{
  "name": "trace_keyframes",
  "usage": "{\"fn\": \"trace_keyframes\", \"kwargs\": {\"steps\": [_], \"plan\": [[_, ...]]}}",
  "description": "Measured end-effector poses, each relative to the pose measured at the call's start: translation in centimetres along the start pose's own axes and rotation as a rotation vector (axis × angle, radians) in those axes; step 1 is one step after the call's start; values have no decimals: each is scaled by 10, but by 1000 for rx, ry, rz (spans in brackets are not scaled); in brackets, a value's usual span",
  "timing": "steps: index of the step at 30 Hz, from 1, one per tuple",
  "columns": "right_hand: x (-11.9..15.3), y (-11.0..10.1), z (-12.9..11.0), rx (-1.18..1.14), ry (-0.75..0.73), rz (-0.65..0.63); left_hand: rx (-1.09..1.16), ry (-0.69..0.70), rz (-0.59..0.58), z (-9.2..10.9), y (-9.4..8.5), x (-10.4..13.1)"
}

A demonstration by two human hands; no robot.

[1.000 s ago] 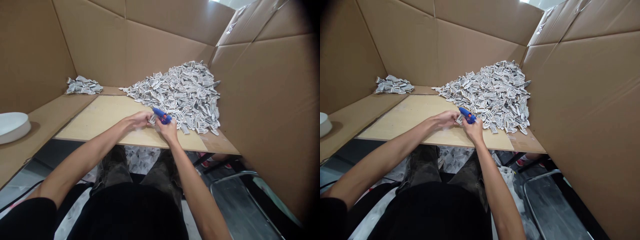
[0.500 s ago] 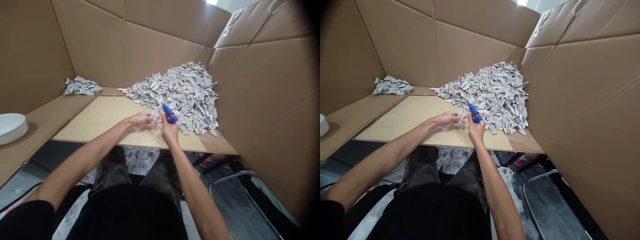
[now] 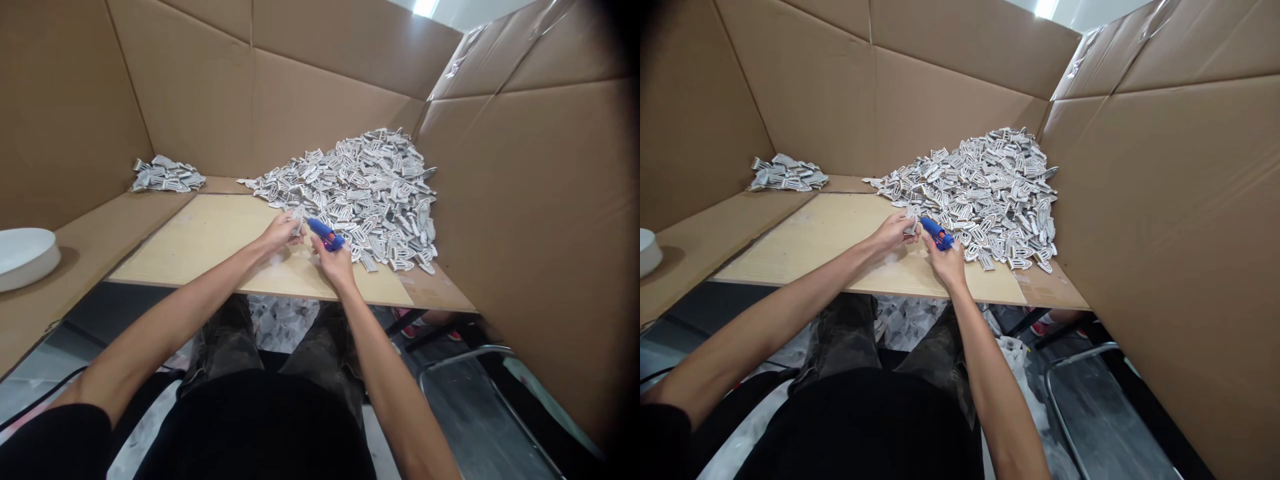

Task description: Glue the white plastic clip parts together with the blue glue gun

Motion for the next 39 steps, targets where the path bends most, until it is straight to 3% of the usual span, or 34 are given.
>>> {"fn": "trace_keyframes", "kwargs": {"steps": [10, 24, 33, 39], "plan": [[-1, 4, -1, -70, -5, -32, 55, 51, -121, -1, 12, -1], [2, 4, 1, 20, 52, -44, -64, 185, -118, 0, 12, 2], [4, 4, -13, 127, -97, -45, -114, 221, -117, -6, 10, -1], [14, 23, -24, 398, -341, -130, -337, 347, -54, 7, 0, 11]]}}
Point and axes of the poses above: each hand's wrist, its own x-axis away from the middle knuckle, its own y-axis out of the palm, z = x × y, the point moved 9 cm from there along -x, towards the middle knuckle, and after that the axes turned 2 degrees about -x, right-handed, at the moved point
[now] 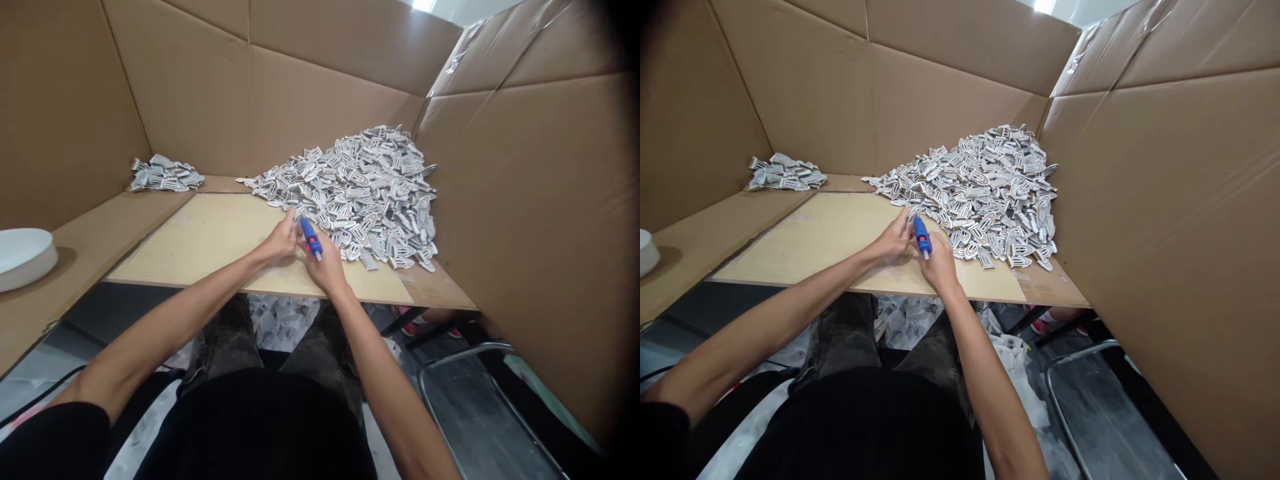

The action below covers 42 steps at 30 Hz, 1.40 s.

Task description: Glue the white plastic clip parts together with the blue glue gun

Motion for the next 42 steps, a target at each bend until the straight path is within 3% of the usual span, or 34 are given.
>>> {"fn": "trace_keyframes", "kwargs": {"steps": [3, 6, 9, 12, 20, 29, 42], "plan": [[2, 6, -1, 186, -25, -25, -58, 0, -9, 2, -3, 2], [1, -5, -1, 250, -5, 75, -61, -15, -15, 1, -3, 3], [1, -25, -2, 189, -2, 242, -77, -45, 12, -3, -4, 2], [1, -34, 1, 79, 15, 297, -101, -95, 86, -6, -15, 0], [2, -22, 29, -187, 277, 166, -17, -215, 271, -17, -45, -13], [5, -2, 37, -428, 370, 29, 40, -263, 91, -11, -25, -13], [4, -1, 39, -426, 408, 23, 33, -219, 51, -5, -19, -12]]}}
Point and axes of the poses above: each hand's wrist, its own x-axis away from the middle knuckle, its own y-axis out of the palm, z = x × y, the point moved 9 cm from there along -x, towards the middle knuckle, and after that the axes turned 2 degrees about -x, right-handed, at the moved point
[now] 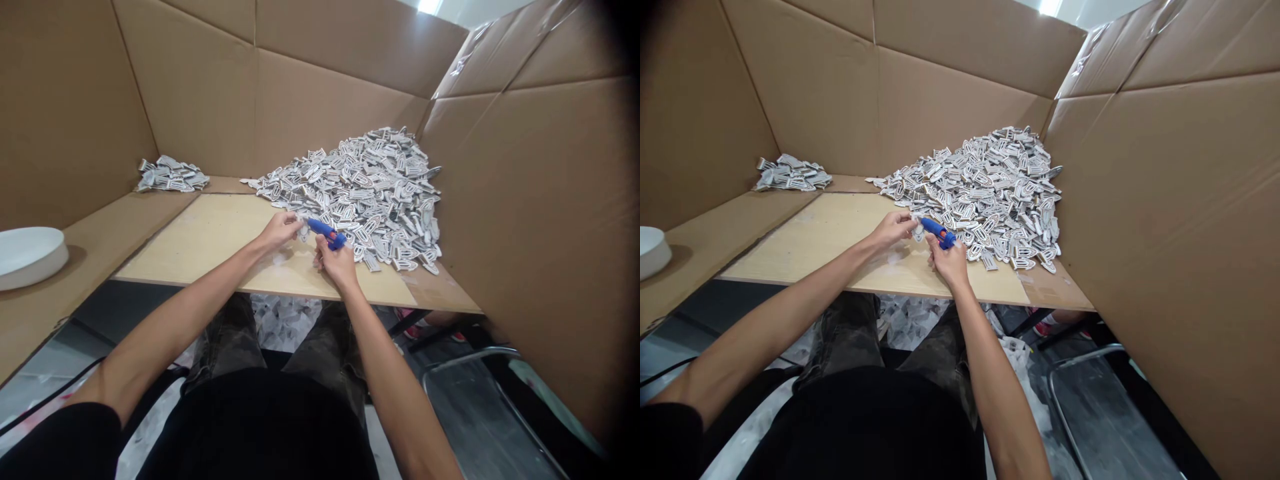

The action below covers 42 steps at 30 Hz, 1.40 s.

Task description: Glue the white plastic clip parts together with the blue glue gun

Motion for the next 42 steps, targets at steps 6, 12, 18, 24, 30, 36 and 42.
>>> {"fn": "trace_keyframes", "kwargs": {"steps": [6, 12, 18, 24, 30, 36, 42], "plan": [[0, 1, 1, 0, 8, -12, -8, 51, 13, -1, -1, -2], [3, 1, -6, 38, 20, -20, -5, 80, 9, -3, -2, -3], [3, 1, -8, 77, 18, -19, -12, 90, 13, -2, -2, -3], [3, -1, -15, 176, -109, 19, -74, 136, 17, 9, 0, 4], [13, 13, -39, 501, -453, -13, -163, 255, -6, 23, -1, 10], [21, -1, -52, 566, -539, 196, -178, 139, 130, 4, -18, 0], [14, -5, -48, 437, -495, 191, -74, -118, 380, -13, -113, -18]]}}
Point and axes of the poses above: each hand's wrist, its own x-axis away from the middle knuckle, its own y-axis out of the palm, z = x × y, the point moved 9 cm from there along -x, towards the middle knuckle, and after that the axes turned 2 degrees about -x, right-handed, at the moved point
